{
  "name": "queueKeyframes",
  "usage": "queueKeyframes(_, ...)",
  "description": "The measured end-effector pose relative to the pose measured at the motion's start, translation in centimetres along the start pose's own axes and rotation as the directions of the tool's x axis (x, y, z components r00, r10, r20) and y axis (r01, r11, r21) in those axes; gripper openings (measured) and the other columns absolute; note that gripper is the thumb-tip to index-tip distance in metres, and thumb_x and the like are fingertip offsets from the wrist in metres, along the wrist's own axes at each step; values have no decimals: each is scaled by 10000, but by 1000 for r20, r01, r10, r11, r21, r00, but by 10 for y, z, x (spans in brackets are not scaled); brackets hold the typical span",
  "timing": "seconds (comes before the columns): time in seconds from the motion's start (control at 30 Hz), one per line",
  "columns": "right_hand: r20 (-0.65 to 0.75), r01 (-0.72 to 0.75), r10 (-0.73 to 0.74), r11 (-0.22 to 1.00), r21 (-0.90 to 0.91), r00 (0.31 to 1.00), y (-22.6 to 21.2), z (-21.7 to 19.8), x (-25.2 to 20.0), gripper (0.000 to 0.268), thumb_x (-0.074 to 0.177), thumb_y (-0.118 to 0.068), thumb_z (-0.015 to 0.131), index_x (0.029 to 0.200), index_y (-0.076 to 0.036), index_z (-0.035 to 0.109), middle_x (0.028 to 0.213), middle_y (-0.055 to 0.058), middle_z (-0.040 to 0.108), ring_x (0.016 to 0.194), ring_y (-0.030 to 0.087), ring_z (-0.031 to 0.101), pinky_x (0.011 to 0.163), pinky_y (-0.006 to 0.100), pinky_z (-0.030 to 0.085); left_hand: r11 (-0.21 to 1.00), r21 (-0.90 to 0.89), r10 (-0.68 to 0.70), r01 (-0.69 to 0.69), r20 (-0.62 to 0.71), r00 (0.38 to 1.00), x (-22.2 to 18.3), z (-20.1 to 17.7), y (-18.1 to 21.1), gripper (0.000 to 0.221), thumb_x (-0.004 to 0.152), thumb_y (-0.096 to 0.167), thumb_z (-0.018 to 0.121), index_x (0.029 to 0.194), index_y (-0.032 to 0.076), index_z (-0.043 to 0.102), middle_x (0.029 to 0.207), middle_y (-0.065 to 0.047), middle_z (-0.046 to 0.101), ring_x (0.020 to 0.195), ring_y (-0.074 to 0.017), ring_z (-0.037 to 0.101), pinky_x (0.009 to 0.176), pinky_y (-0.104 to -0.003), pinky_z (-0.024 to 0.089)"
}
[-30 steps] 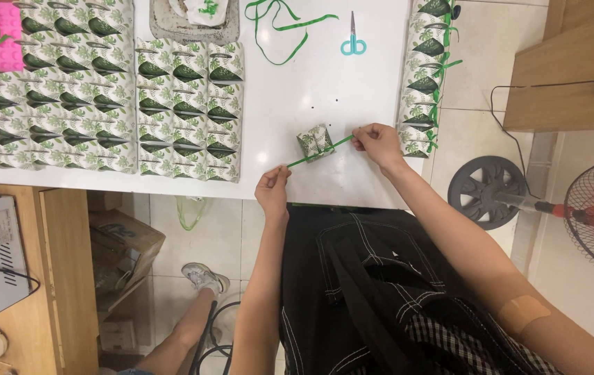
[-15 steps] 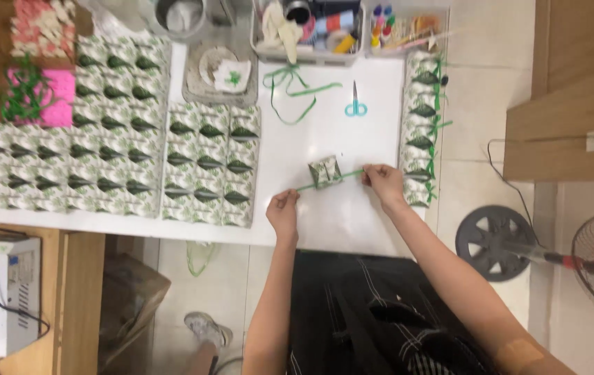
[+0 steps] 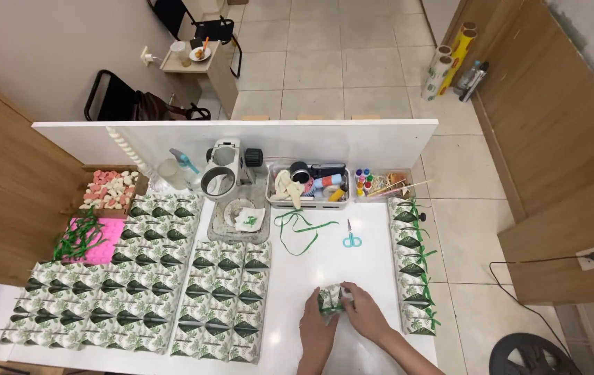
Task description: Tying green ribbons into bows onto small leaf-patterned packages and trimming the ends with scissors.
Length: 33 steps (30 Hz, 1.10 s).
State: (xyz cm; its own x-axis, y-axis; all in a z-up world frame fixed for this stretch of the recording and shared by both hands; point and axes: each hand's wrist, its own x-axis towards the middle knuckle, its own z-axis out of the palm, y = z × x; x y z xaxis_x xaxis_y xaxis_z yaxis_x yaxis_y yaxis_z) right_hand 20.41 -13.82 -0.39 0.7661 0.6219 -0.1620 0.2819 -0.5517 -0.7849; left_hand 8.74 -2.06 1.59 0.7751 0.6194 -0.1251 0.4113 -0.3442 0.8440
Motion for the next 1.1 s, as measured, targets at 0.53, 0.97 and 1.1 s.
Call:
queueKeyframes(0.53, 33, -59, 62, 995, -83, 997, -9, -6, 8, 568, 783, -119, 787, 1294, -89, 540, 980, 153, 759, 972, 347, 709, 852, 436, 551, 994, -110, -1, 0, -8, 1000, 16, 5, -43, 505, 820, 117, 801, 1259, 7, 577, 1135, -173, 642, 941, -287, 677, 809, -384, 554)
queueKeyframes(0.97, -60, 23, -37, 976, -215, 998, -24, -16, -19, 289, 801, -85, 781, 1055, -91, 644, 919, 98, 705, 923, 317, 677, 804, 434, 538, 994, -74, -77, 80, 39, 996, 13, -1, -30, 303, 972, 298, 671, 1003, -3, 650, 893, -145, 725, 748, -246, 679, 694, -390, 541)
queueKeyframes(1.1, -89, 111, -127, 979, -169, 988, -26, -16, -20, 333, 755, -75, 795, 1032, -62, 610, 978, 142, 675, 926, 318, 683, 778, 414, 559, 954, -165, -221, 251, 183, 958, 19, 6, -50, 395, 1035, 328, 559, 950, -23, 718, 834, -139, 754, 727, -223, 700, 695, -360, 545)
